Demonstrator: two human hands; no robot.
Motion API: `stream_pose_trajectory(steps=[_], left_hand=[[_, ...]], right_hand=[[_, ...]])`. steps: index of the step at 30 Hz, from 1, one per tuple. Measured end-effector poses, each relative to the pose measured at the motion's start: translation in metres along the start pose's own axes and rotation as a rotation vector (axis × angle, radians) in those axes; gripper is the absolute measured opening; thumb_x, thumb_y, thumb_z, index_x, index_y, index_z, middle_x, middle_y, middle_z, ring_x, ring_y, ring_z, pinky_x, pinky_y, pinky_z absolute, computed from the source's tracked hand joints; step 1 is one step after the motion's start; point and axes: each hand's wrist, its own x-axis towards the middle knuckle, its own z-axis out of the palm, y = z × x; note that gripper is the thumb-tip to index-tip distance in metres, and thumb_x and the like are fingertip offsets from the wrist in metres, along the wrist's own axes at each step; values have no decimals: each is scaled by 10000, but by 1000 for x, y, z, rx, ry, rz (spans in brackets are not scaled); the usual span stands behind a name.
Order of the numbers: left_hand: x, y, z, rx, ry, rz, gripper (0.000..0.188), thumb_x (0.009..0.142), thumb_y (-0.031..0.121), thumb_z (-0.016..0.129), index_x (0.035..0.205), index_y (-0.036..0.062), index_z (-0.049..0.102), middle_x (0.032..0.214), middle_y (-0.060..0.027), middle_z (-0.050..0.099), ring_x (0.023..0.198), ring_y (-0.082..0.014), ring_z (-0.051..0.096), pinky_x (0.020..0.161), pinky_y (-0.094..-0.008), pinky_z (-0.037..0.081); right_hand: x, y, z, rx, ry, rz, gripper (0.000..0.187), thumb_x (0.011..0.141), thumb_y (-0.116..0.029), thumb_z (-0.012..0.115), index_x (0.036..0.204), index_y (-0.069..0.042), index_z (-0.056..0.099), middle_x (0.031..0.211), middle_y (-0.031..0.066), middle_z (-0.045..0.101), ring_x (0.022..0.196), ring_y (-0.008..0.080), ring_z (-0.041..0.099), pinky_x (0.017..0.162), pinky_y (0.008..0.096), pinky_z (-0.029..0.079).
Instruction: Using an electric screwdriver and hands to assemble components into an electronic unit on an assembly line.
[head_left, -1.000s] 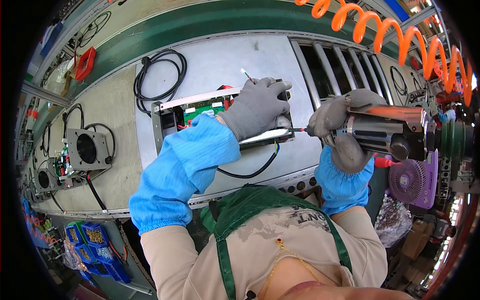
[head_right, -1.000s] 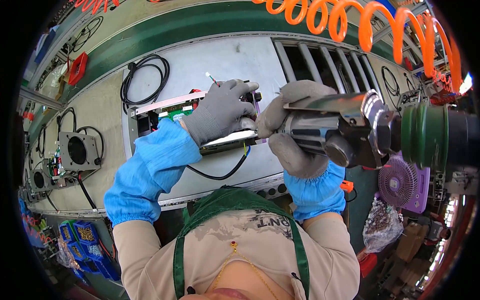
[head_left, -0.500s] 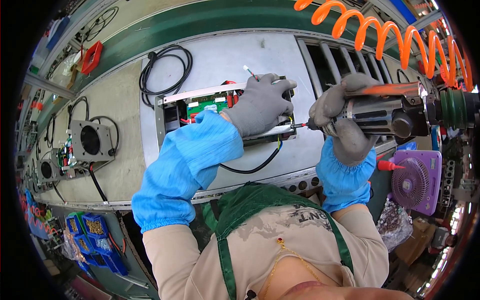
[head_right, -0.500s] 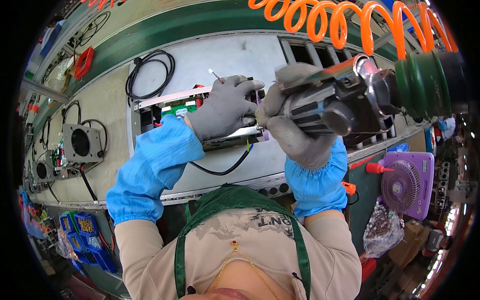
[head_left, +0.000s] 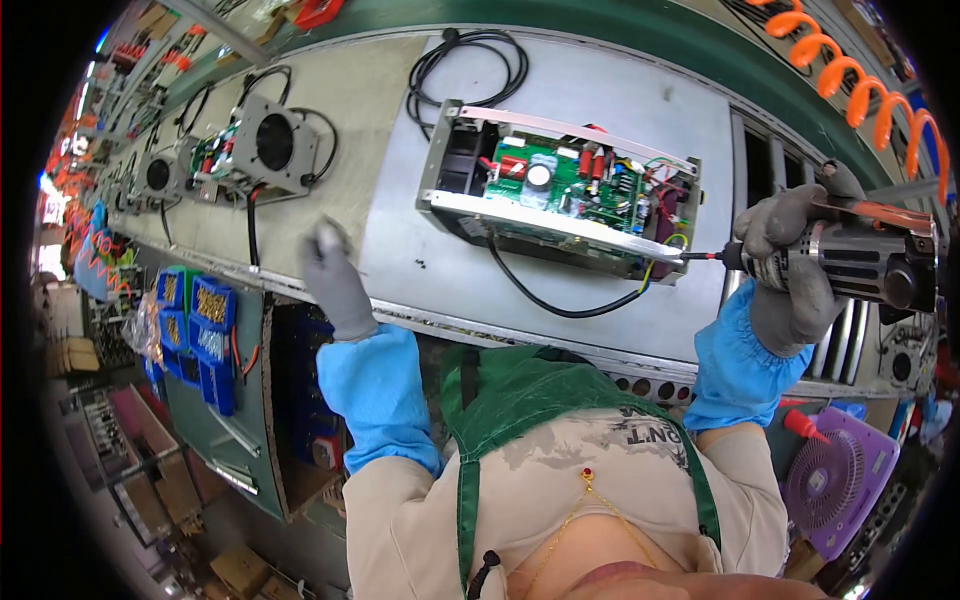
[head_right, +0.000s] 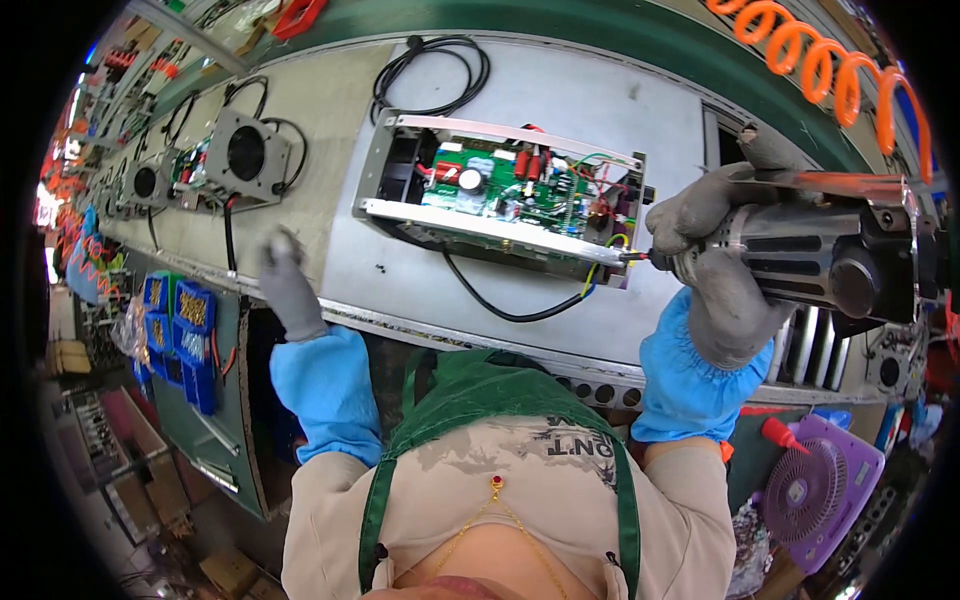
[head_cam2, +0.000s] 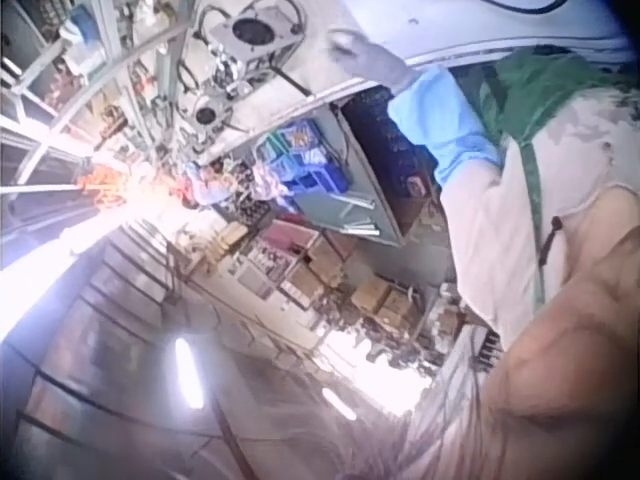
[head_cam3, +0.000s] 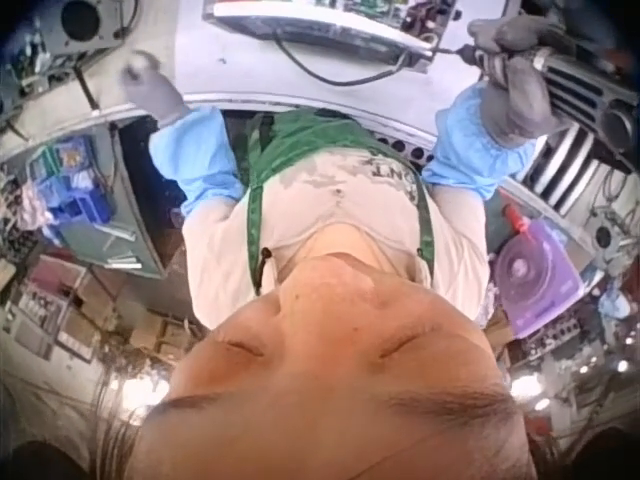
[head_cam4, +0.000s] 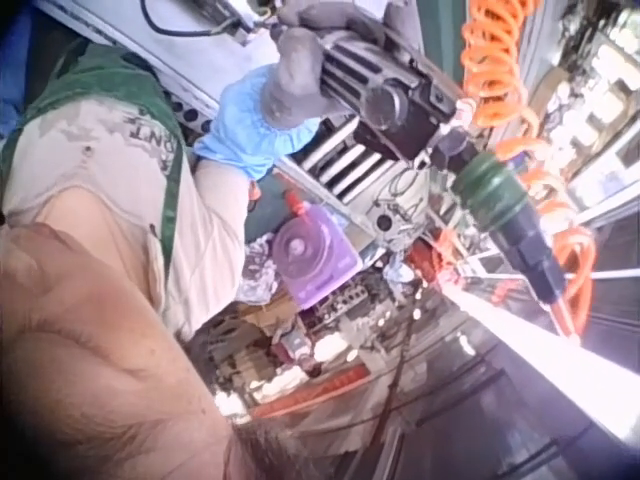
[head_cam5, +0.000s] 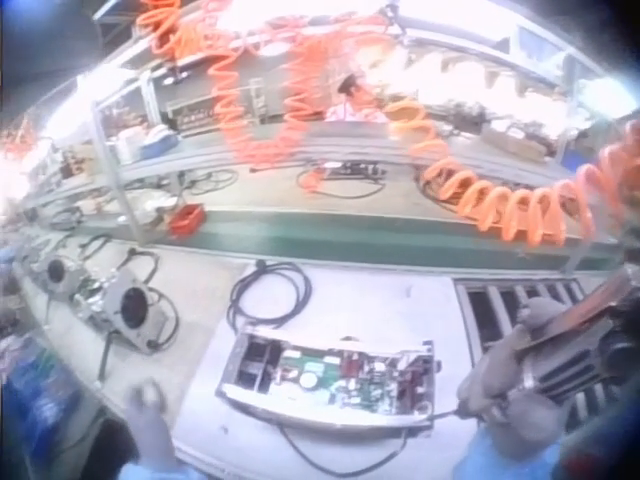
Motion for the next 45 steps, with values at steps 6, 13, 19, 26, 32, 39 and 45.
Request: stream_pose_trajectory(steps=[6, 13, 19, 26, 32, 39, 45], left_hand=[[-62, -135, -2, 474, -291, -68, 350, 838, 175, 617, 1169, 63, 596, 976, -133, 602, 862, -230, 602, 783, -329, 490], [-57, -135, 12, 623, -429, -45, 339, 817, 239, 658, 1138, 134, 626, 954, -112, 576, 833, -246, 601, 755, -364, 493], [-47, -127, 12, 830, -496, 66, 217, 864, 247, 607, 972, 60, 628, 987, -135, 591, 849, -306, 609, 751, -394, 494], [-25, -87, 30, 12, -354, -312, 233, 943, 255, 498, 973, 31, 560, 900, -94, 598, 730, -185, 606, 644, -310, 502], [-40, 26, 84, -481, -231, 26, 383, 980, 325, 400, 1048, -34, 516, 1066, -150, 553, 974, -217, 544, 871, -320, 441], [-10, 33, 122, -434, -179, 111, 351, 981, 291, 388, 972, -29, 533, 961, -129, 579, 875, -178, 527, 810, -303, 426], [60, 27, 173, -414, -192, 188, 335, 972, 258, 405, 903, -23, 575, 845, -120, 590, 779, -185, 540, 741, -314, 441]], right_hand=[[10, 2, 9, 43, -149, 71, 647, 758, -142, 576, 1331, 44, 340, 813, 78, 511, 639, 169, 511, 559, 324, 438], [34, -31, -34, 203, -393, 116, 689, 752, -228, 635, 1327, 48, 374, 672, 12, 452, 496, 89, 490, 452, 233, 407], [43, 38, -51, -408, -55, 667, 571, 675, -207, 599, 1185, 27, 497, 1033, 196, 621, 512, 89, 524, 438, 190, 378], [10, 107, -85, 1, 104, 845, 543, 724, -184, 609, 1209, 20, 472, 1080, 203, 604, 788, 197, 636, 664, 305, 552], [10, 86, -58, -137, 84, 863, 567, 714, -187, 604, 1223, 15, 457, 1059, 185, 610, 855, 208, 635, 695, 302, 553], [-46, 47, -23, -157, 231, 902, 709, 616, -236, 642, 1235, 49, 443, 963, 185, 632, 564, 140, 583, 434, 212, 438], [-94, 29, 40, 72, 128, 1263, 704, 562, -7, 559, 1254, 33, 435, 917, 126, 601, 540, 190, 605, 469, 278, 477]])
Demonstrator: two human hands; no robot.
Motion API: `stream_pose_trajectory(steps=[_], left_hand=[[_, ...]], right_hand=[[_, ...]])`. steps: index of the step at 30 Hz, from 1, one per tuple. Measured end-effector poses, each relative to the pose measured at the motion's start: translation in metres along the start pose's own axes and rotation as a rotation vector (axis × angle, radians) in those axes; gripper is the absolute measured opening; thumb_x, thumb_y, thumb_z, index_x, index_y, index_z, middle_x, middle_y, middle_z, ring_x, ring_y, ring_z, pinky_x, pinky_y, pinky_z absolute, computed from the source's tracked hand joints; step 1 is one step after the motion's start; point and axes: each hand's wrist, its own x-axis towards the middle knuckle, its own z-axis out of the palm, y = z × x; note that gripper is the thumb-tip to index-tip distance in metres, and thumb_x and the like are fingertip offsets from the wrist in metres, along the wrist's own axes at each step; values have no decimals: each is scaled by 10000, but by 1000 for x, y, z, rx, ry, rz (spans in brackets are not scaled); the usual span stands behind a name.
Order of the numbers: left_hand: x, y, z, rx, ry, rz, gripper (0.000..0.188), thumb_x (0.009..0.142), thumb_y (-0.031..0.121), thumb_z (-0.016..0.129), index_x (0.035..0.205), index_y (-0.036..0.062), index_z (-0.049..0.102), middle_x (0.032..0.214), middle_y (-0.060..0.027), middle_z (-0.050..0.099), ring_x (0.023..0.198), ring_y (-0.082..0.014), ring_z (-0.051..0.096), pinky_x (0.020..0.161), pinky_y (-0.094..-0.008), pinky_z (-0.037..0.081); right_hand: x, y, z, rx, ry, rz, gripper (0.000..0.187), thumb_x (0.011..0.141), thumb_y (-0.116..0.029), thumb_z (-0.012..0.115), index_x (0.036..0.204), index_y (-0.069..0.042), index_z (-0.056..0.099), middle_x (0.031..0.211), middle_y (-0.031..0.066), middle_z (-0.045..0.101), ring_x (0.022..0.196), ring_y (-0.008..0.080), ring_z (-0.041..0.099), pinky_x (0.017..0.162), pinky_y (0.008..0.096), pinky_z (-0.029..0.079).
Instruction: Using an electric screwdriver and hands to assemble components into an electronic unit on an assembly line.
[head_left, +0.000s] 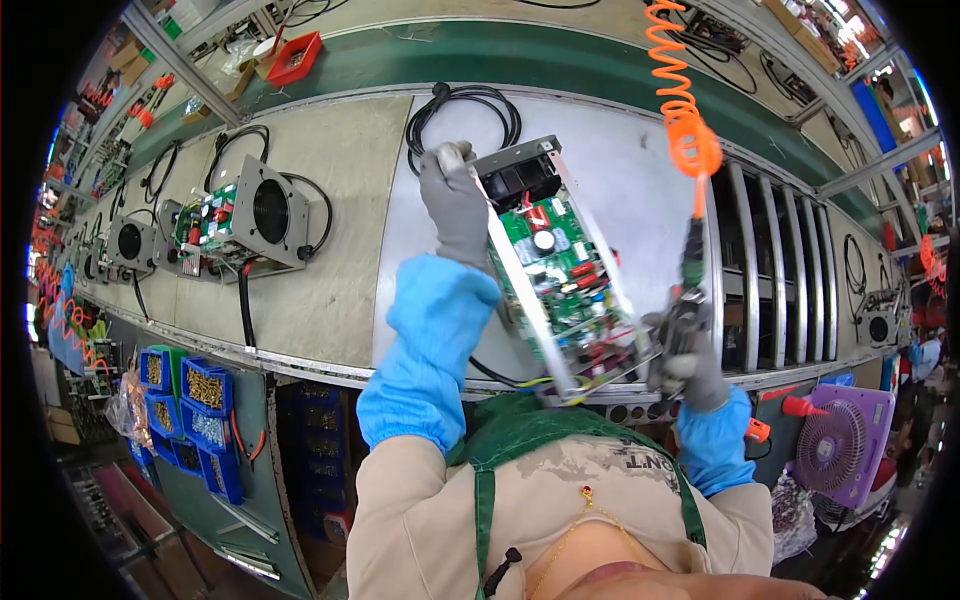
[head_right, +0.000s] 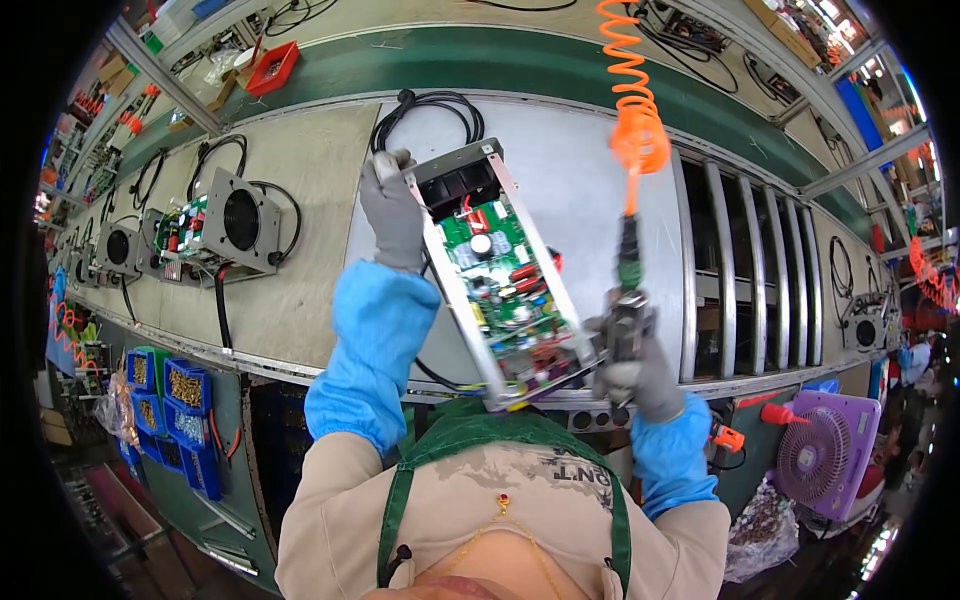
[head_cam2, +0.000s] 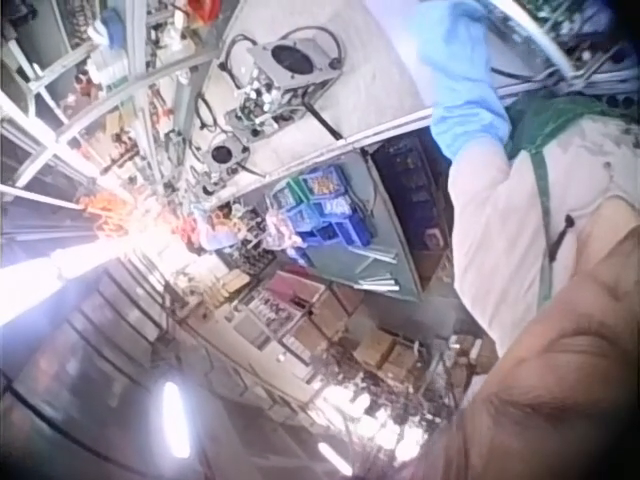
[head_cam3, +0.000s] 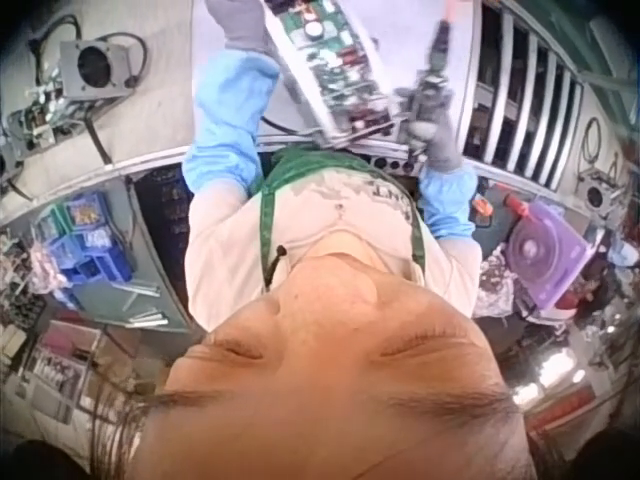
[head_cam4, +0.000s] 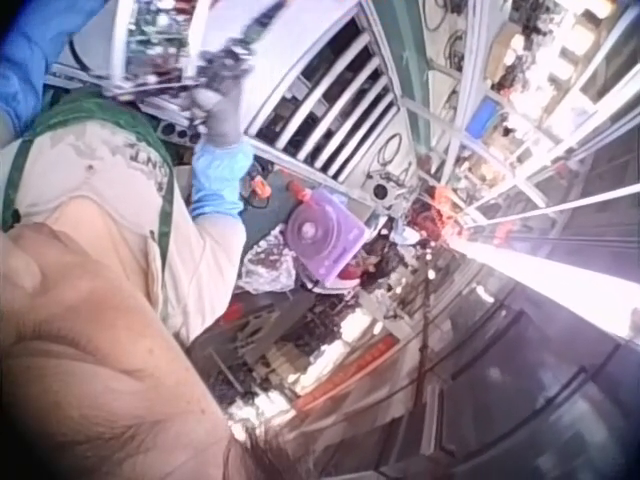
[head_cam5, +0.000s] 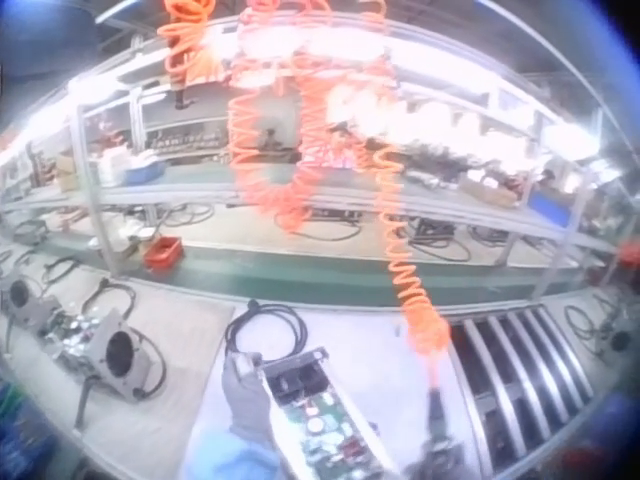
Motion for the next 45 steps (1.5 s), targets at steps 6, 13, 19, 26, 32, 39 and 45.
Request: stream_pose_trajectory(steps=[6, 13, 19, 26, 32, 39, 45], left_hand=[[24, 1, -14, -83, -312, -121, 387, 978, 325, 428, 988, -32, 577, 882, -81, 608, 777, -129, 548, 729, -266, 456], [28, 3, -31, -403, -239, -265, 283, 966, 245, 466, 989, -18, 566, 875, -72, 609, 788, -137, 572, 723, -273, 475], [26, 39, -51, -369, -228, -291, 238, 883, 60, 578, 1113, 17, 539, 973, -55, 588, 862, -131, 571, 773, -243, 475], [-11, 71, -45, -407, -583, -472, 288, 899, 207, 602, 1081, -15, 576, 886, -37, 614, 776, -89, 555, 698, -225, 460], [-29, 94, -29, -539, -590, -636, 408, 945, 350, 520, 1032, -46, 568, 793, -32, 567, 668, -86, 489, 592, -222, 429], [-39, 97, -27, -407, -618, -614, 430, 951, 379, 497, 1002, -42, 573, 734, -27, 576, 624, -68, 497, 560, -215, 433], [-44, 101, -24, -260, -620, -514, 420, 953, 367, 493, 995, -37, 603, 734, -37, 608, 638, -60, 528, 572, -208, 449]], right_hand=[[21, -5, 2, -314, -67, -92, 647, 598, -21, 634, 1226, 1, 477, 697, 66, 589, 568, 152, 586, 481, 276, 441], [84, -4, -17, -76, 215, -78, 242, 716, -79, 590, 926, -2, 499, 596, 109, 551, 401, 92, 456, 356, 208, 326], [94, -83, -13, 37, 175, -571, 439, 728, -171, 608, 1107, 0, 466, 620, 88, 546, 393, 80, 411, 345, 213, 309], [91, -168, 35, 776, -598, -1144, 494, 762, -82, 656, 1222, -23, 484, 742, -41, 391, 644, 71, 408, 725, 283, 368], [101, -172, 64, 675, -688, -1266, 513, 800, -132, 568, 1278, -32, 413, 804, 27, 448, 693, 131, 443, 776, 383, 390], [104, -160, 68, 617, -694, -1247, 498, 813, -137, 557, 1280, -56, 407, 831, 34, 477, 727, 146, 488, 748, 392, 414], [100, -155, 64, 595, -619, -1214, 503, 811, -147, 565, 1281, -59, 410, 823, 25, 467, 714, 137, 477, 736, 381, 403]])
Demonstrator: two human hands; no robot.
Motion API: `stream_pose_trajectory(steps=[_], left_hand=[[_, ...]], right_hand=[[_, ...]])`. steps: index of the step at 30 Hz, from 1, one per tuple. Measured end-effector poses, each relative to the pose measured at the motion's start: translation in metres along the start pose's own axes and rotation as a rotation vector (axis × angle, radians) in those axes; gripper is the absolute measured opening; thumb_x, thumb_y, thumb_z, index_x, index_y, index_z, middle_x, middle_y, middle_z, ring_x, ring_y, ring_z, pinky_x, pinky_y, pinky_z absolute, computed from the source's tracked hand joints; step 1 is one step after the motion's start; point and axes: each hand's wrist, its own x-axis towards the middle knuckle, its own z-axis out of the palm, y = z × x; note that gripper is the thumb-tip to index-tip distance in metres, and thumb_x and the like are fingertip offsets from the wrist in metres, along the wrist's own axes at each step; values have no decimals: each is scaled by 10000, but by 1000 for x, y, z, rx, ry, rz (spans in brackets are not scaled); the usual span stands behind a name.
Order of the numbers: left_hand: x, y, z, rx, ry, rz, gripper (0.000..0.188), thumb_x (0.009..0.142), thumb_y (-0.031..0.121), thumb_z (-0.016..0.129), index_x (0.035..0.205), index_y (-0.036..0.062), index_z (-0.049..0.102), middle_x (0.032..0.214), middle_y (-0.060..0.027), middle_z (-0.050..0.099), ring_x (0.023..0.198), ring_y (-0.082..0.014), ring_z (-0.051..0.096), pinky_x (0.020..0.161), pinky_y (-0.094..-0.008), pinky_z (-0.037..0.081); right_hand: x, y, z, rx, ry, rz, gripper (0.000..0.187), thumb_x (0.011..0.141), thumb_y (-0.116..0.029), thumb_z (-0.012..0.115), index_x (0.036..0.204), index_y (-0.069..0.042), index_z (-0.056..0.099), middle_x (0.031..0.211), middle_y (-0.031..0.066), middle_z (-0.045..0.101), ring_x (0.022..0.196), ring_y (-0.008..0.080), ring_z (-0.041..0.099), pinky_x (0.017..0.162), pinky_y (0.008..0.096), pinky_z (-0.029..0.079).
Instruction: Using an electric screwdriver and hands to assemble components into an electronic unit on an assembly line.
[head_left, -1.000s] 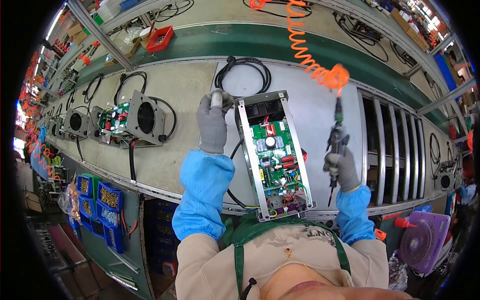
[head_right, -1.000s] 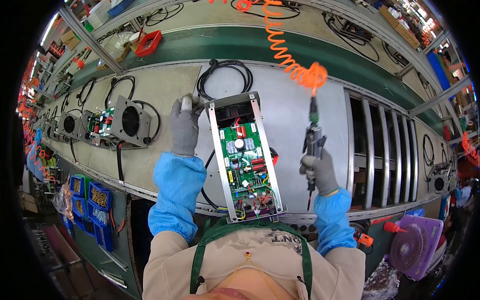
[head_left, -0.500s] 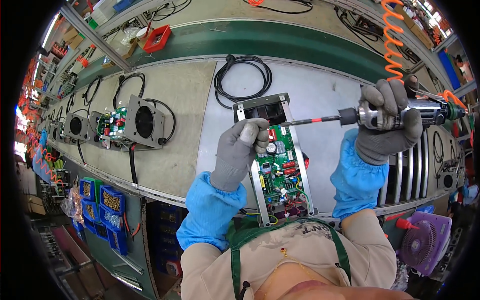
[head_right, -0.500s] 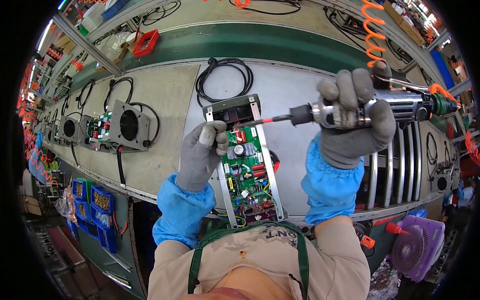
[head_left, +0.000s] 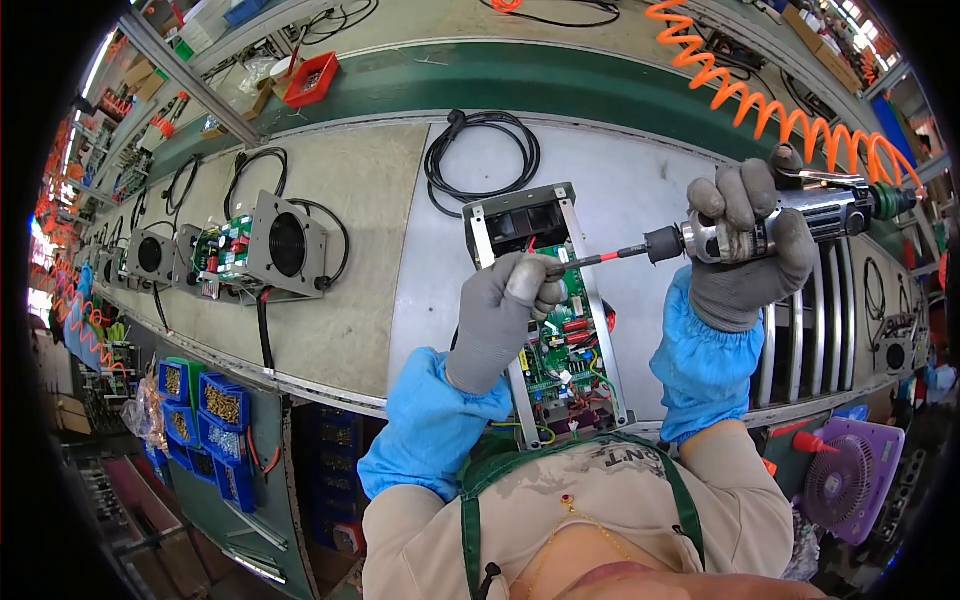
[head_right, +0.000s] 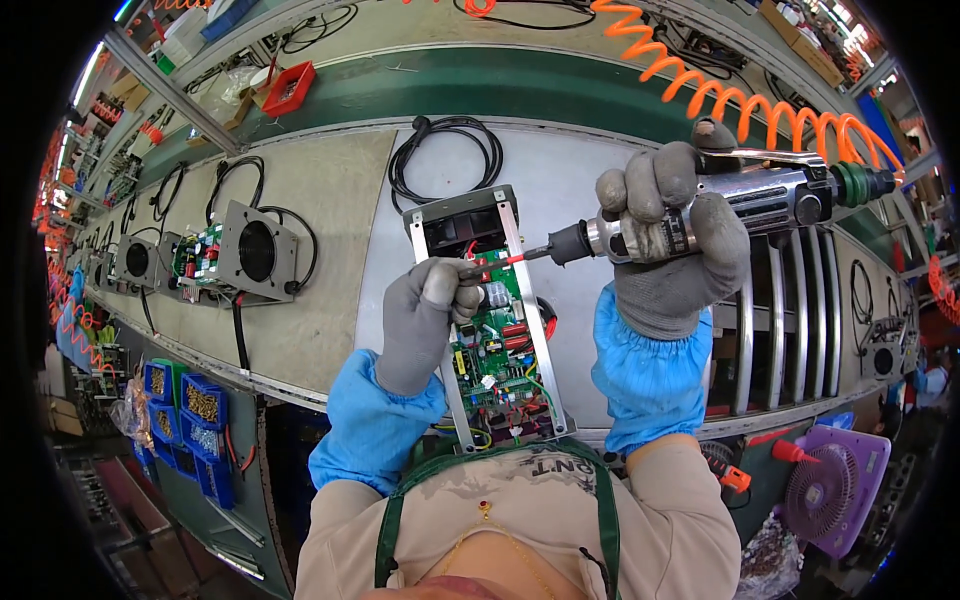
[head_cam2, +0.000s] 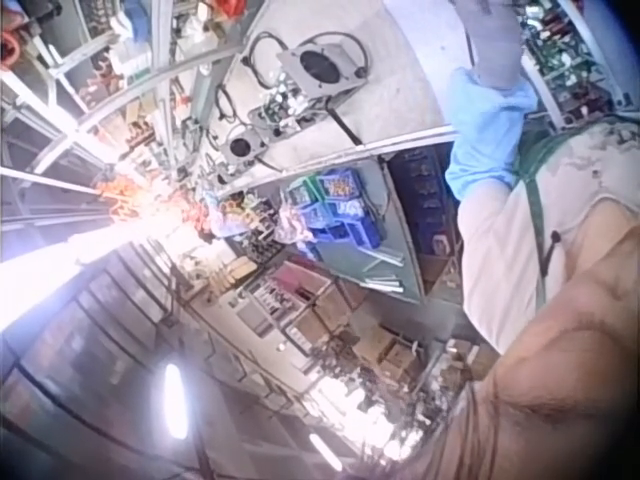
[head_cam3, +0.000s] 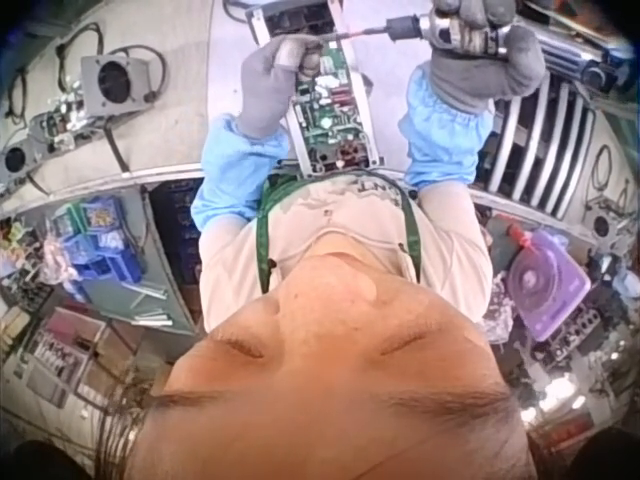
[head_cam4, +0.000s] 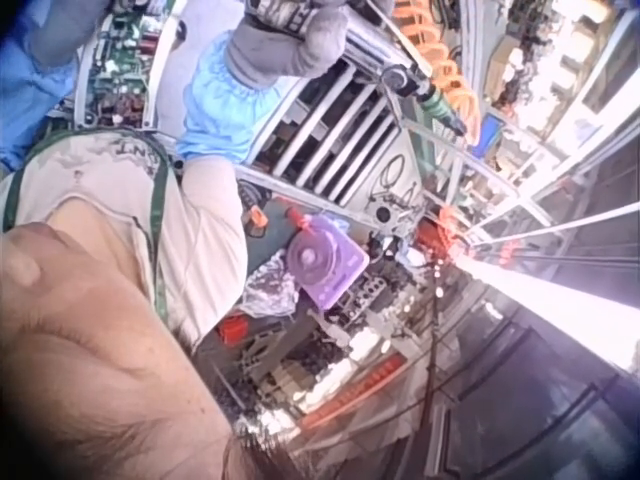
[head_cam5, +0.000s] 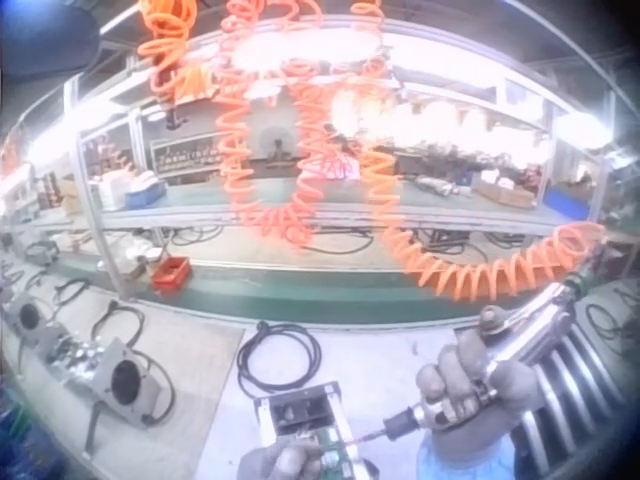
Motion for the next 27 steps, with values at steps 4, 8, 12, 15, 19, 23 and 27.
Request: stream_pose_trajectory(steps=[4, 8, 12, 15, 19, 23, 27], left_hand=[[-5, -4, 1, 151, -7, 85, 392, 943, 352, 513, 953, -24, 626, 717, -37, 605, 646, -68, 542, 578, -213, 450], [-5, -9, -2, 270, -25, 257, 401, 924, 359, 542, 950, -31, 630, 712, -50, 610, 666, -108, 572, 591, -250, 461], [-5, -10, -6, 272, -54, 347, 379, 924, 333, 542, 991, -31, 621, 764, -68, 627, 702, -124, 584, 622, -265, 466], [1, -10, -12, 274, -5, 385, 337, 932, 284, 517, 1026, -27, 608, 838, -91, 636, 758, -126, 585, 663, -261, 465], [15, -13, -43, 344, 372, 388, 310, 907, 220, 513, 1097, -18, 570, 976, -128, 612, 895, -192, 578, 782, -320, 465], [42, -10, -66, 1000, 289, 418, 542, 744, 282, 665, 1172, -15, 516, 1208, -198, 487, 1146, -346, 453, 948, -410, 392], [64, 4, -69, 892, -12, 215, 680, 660, 335, 745, 1193, -14, 506, 1152, -182, 525, 1091, -310, 513, 945, -397, 410]], right_hand=[[-2, -1, -5, 32, -48, 40, 499, 815, -152, 572, 1279, -48, 420, 815, 22, 454, 710, 135, 469, 728, 376, 393], [-5, 0, -4, 75, -30, 60, 482, 816, -154, 574, 1263, -43, 434, 801, 18, 438, 708, 132, 458, 727, 373, 392], [-8, 5, 1, 156, 128, 42, 451, 806, -120, 589, 1226, -30, 453, 775, 4, 415, 692, 111, 429, 734, 344, 381], [-8, 8, -3, 205, 192, 34, 427, 791, -78, 598, 1192, -14, 466, 759, -6, 402, 681, 98, 424, 743, 332, 382], [-5, 6, -13, 212, 256, -1, 416, 781, -76, 602, 1174, -13, 479, 761, -14, 399, 688, 91, 441, 761, 330, 394], [1, 8, -18, 257, 289, -13, 419, 774, -76, 609, 1169, 0, 494, 751, -25, 397, 673, 81, 434, 759, 330, 393], [-1, 9, -24, 220, 262, -14, 434, 772, -76, 615, 1177, 9, 488, 745, -21, 390, 666, 91, 422, 759, 333, 392]])
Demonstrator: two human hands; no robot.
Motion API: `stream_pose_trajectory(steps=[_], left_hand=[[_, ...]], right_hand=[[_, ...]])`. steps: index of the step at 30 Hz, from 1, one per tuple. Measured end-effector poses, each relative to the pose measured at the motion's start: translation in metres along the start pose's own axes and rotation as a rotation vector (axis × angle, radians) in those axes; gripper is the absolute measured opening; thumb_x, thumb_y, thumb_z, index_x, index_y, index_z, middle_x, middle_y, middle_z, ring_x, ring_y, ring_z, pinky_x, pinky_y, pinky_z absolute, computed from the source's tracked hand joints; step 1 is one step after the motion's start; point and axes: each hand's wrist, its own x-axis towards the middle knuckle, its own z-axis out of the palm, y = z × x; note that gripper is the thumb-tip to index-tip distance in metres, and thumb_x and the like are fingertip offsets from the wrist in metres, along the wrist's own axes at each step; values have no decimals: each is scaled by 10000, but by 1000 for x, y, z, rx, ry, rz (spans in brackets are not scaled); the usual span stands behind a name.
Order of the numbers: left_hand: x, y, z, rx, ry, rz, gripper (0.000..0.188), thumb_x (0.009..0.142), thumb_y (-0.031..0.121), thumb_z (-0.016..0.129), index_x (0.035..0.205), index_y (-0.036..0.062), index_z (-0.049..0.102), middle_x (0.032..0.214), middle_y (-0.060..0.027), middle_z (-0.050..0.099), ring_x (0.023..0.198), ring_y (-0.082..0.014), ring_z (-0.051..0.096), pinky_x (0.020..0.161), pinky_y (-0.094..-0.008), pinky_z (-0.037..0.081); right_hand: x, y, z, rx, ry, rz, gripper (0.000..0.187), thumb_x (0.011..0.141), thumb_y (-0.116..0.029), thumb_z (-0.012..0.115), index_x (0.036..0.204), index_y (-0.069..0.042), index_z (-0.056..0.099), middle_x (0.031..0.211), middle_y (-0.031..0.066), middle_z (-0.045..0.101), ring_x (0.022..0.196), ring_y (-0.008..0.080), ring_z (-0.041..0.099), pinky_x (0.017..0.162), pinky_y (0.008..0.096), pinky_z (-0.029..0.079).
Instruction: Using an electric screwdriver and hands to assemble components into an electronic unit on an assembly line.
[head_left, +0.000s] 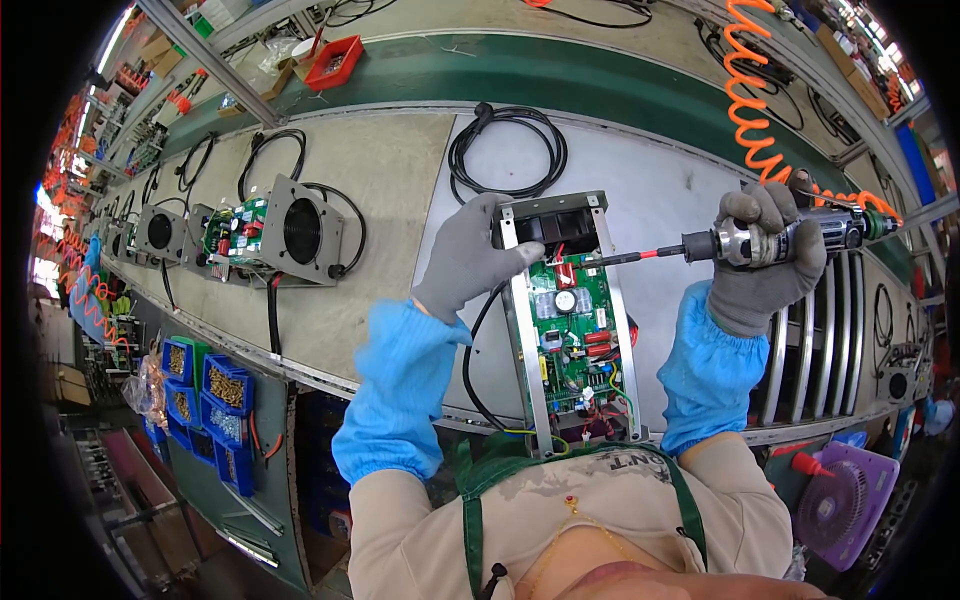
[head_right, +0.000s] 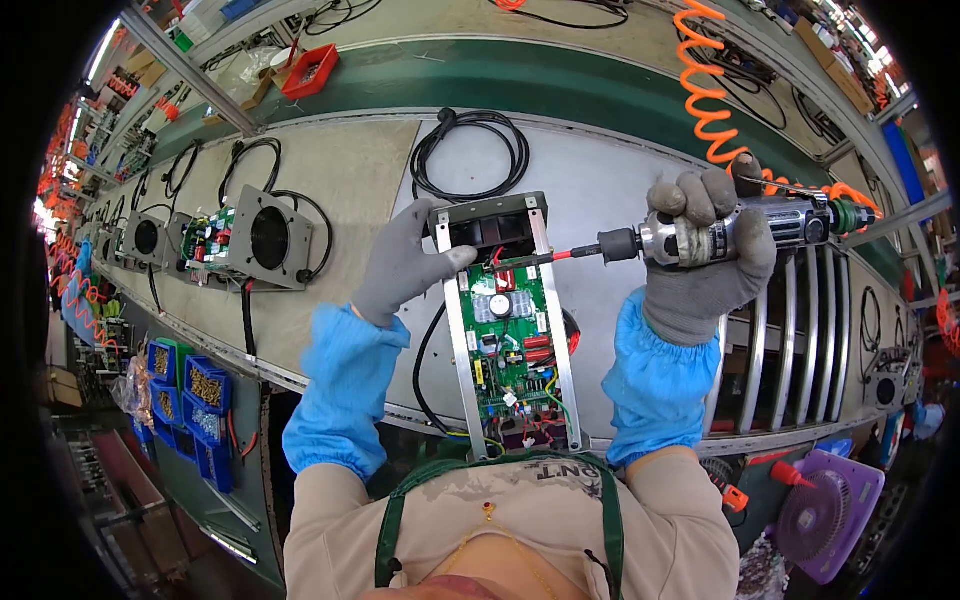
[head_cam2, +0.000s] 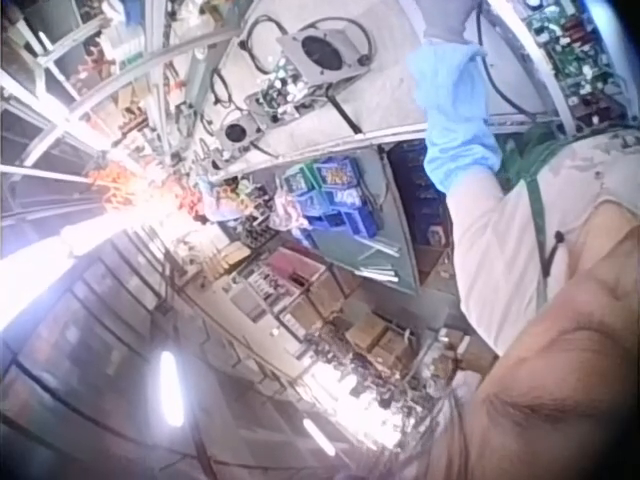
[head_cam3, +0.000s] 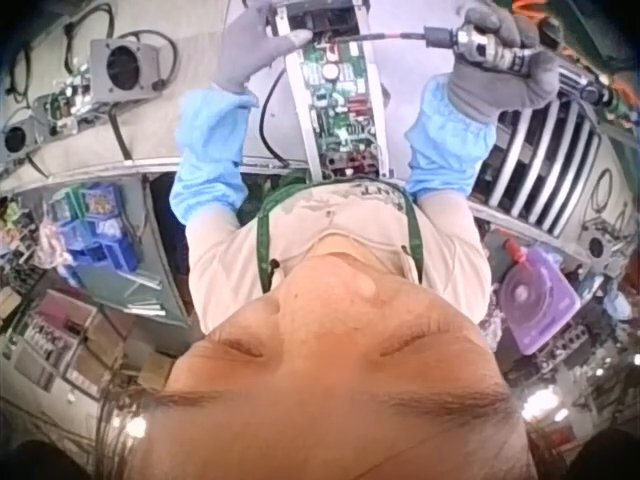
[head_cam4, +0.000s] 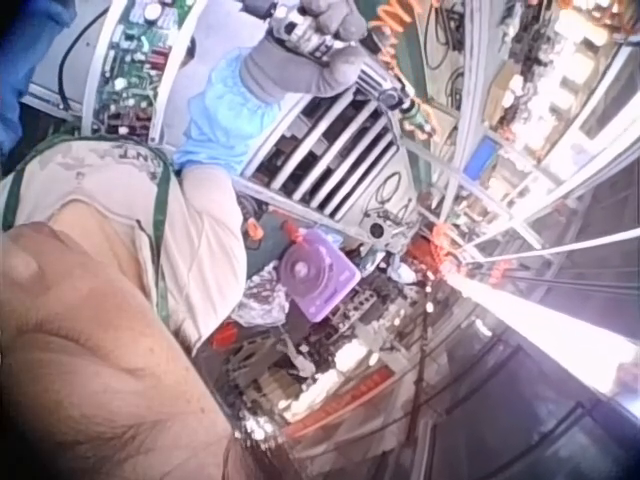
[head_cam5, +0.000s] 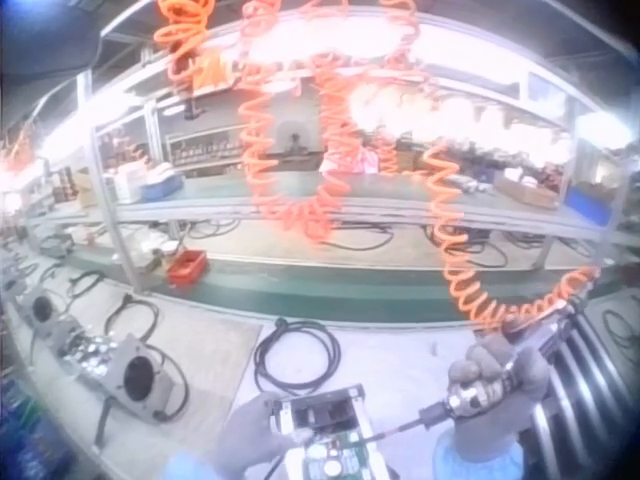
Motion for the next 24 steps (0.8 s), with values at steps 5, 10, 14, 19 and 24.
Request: stream_pose_trajectory(steps=[5, 10, 14, 19, 24], left_hand=[[-1, -21, 13, -435, -30, -37, 658, 662, 294, 736, 1204, -3, 509, 1105, -119, 529, 1054, -185, 510, 921, -326, 414], [-8, -32, 16, -770, -63, -176, 651, 695, 294, 689, 1245, 5, 495, 1081, -81, 510, 1053, -184, 500, 925, -330, 408], [-8, -36, 24, -699, -44, -136, 620, 719, 308, 669, 1229, -6, 505, 1072, -83, 517, 1046, -187, 505, 915, -330, 411], [4, -25, 11, -464, -39, -105, 482, 700, 256, 725, 1073, -16, 588, 993, -105, 605, 968, -214, 580, 857, -335, 449], [34, 27, 12, 85, -206, 15, 510, 692, 413, 711, 1010, 21, 637, 916, -174, 637, 863, -299, 641, 751, -367, 497]], right_hand=[[4, 2, -7, -15, -54, 13, 434, 779, -79, 609, 1186, 5, 482, 754, -22, 376, 676, 96, 421, 764, 342, 388], [9, 4, -11, -40, -12, 9, 431, 773, -73, 612, 1181, -13, 488, 749, -29, 381, 672, 87, 421, 774, 327, 382], [12, -3, -10, -13, -17, -11, 430, 765, -71, 621, 1172, -16, 494, 752, -32, 394, 674, 84, 424, 773, 322, 382], [16, -15, -9, -15, 6, -58, 443, 748, -67, 646, 1167, -29, 505, 746, -24, 407, 682, 91, 442, 779, 337, 408], [14, -27, -6, -16, 12, -170, 462, 739, -70, 651, 1172, -18, 496, 749, -11, 407, 680, 113, 449, 780, 362, 419]])
